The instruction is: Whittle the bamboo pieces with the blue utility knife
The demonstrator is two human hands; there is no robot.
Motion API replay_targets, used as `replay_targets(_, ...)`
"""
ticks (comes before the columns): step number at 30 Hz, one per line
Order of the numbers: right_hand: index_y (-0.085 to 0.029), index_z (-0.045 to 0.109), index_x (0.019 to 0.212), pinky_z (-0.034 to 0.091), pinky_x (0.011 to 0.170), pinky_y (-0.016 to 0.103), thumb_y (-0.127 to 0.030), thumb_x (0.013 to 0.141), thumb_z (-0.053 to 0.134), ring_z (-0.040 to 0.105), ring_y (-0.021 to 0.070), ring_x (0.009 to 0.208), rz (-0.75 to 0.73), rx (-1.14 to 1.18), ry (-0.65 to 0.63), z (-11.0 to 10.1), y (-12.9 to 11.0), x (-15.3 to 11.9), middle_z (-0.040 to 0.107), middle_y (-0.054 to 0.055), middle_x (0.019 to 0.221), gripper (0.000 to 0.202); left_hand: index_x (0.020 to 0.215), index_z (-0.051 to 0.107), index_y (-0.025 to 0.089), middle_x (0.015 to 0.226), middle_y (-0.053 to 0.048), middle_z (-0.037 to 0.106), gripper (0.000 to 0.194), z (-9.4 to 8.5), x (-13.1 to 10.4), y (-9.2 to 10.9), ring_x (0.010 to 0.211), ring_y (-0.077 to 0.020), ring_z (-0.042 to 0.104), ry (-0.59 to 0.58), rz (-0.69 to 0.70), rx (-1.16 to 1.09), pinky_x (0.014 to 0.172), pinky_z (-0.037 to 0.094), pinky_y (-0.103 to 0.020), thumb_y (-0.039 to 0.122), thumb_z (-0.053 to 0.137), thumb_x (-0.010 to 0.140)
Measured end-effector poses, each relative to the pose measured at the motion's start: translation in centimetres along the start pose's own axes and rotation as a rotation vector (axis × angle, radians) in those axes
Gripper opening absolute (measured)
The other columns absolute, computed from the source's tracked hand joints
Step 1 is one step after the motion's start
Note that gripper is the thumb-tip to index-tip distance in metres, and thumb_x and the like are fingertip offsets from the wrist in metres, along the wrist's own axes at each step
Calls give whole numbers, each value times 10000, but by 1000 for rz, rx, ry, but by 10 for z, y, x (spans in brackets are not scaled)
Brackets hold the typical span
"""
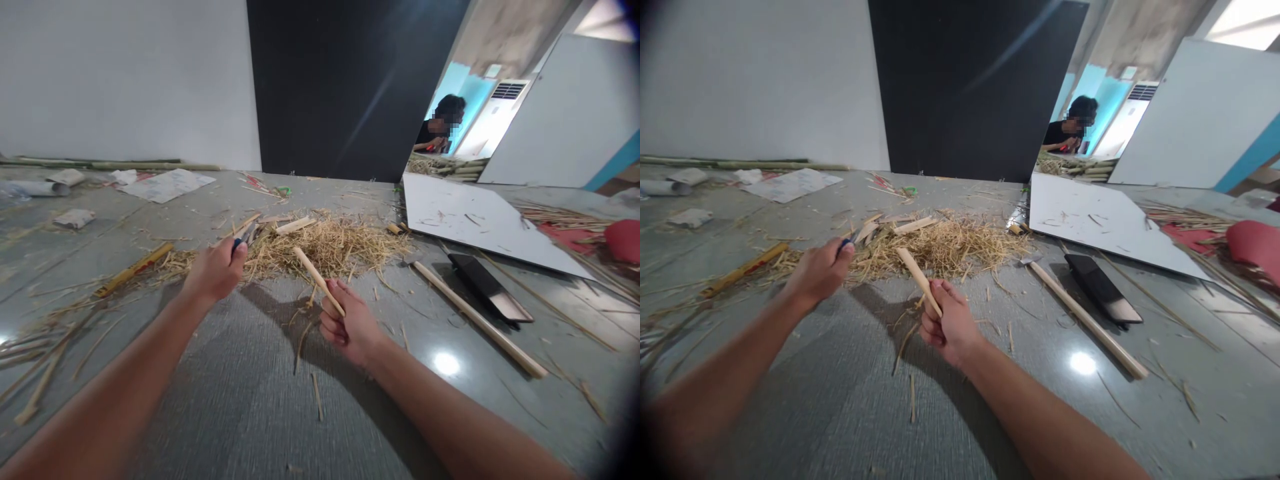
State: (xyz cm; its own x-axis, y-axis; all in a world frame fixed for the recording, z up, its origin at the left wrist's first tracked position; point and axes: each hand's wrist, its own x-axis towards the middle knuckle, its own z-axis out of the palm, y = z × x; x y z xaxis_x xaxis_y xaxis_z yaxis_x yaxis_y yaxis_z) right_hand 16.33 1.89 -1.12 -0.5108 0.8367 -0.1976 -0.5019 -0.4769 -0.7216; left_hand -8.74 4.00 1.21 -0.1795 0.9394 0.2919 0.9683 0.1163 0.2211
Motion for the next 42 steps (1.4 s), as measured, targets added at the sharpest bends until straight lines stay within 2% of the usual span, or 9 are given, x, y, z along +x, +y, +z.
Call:
replay_targets(2,-262,405,817,139,277,155,-407,815,647,156,57,309,-41,-8,16,-2,0,4,301,-141,403,282,925,529,186,793,-91,641,378,0,-6,8,729,-245,598,30,32,-18,589,319,-313,438,249,946)
replay_targets(3,-263,409,821,145,275,156,-410,815,642,166,58,305,-67,-17,29,-3,0,6,306,-141,402,275,902,517,189,782,-82,636,360,0,-12,17,712,-234,593,4,83,-34,585,322,-308,441,263,945)
replay_targets(8,-267,443,842,166,263,157,-433,809,616,213,63,286,-153,-84,129,-7,-2,14,330,-137,402,243,913,478,198,789,-54,642,331,3,-50,71,692,-213,598,-229,433,-113,581,337,-305,450,268,955)
replay_targets(11,-273,447,835,174,257,155,-431,798,622,234,64,276,-184,-107,195,-7,-4,15,335,-138,402,238,953,467,199,828,-62,660,334,4,-63,85,706,-229,618,-290,491,-90,576,335,-318,453,252,960)
replay_targets(15,-271,463,835,175,248,152,-458,780,641,266,59,270,-195,-143,253,-8,-4,16,368,-137,427,264,969,463,199,838,-69,665,335,5,-66,85,721,-246,630,-339,522,-78,573,344,-332,449,241,963)
replay_targets(24,-265,492,855,203,244,158,-515,786,635,272,55,263,-234,-213,259,-6,-3,14,365,-140,425,296,920,475,209,804,-63,656,337,-1,-64,86,714,-246,625,-379,547,-78,564,352,-336,452,244,959)
replay_targets(30,-265,469,843,172,254,143,-469,769,661,275,43,290,-227,-142,266,-7,-2,14,387,-139,468,290,976,507,202,826,-92,669,381,1,-59,83,737,-275,642,-357,483,23,591,392,-350,462,231,950)
replay_targets(38,-260,456,834,163,267,149,-431,793,645,241,48,295,-210,-125,223,-6,-3,15,340,-138,430,258,987,521,201,821,-108,678,384,1,-56,85,729,-288,649,-323,446,76,607,407,-359,463,245,939)
replay_targets(42,-259,428,803,145,272,154,-432,797,642,216,43,286,-193,-117,223,-4,-3,14,327,-143,426,275,981,527,205,820,-100,676,393,1,-44,76,721,-268,642,-295,385,60,596,386,-338,478,247,937)
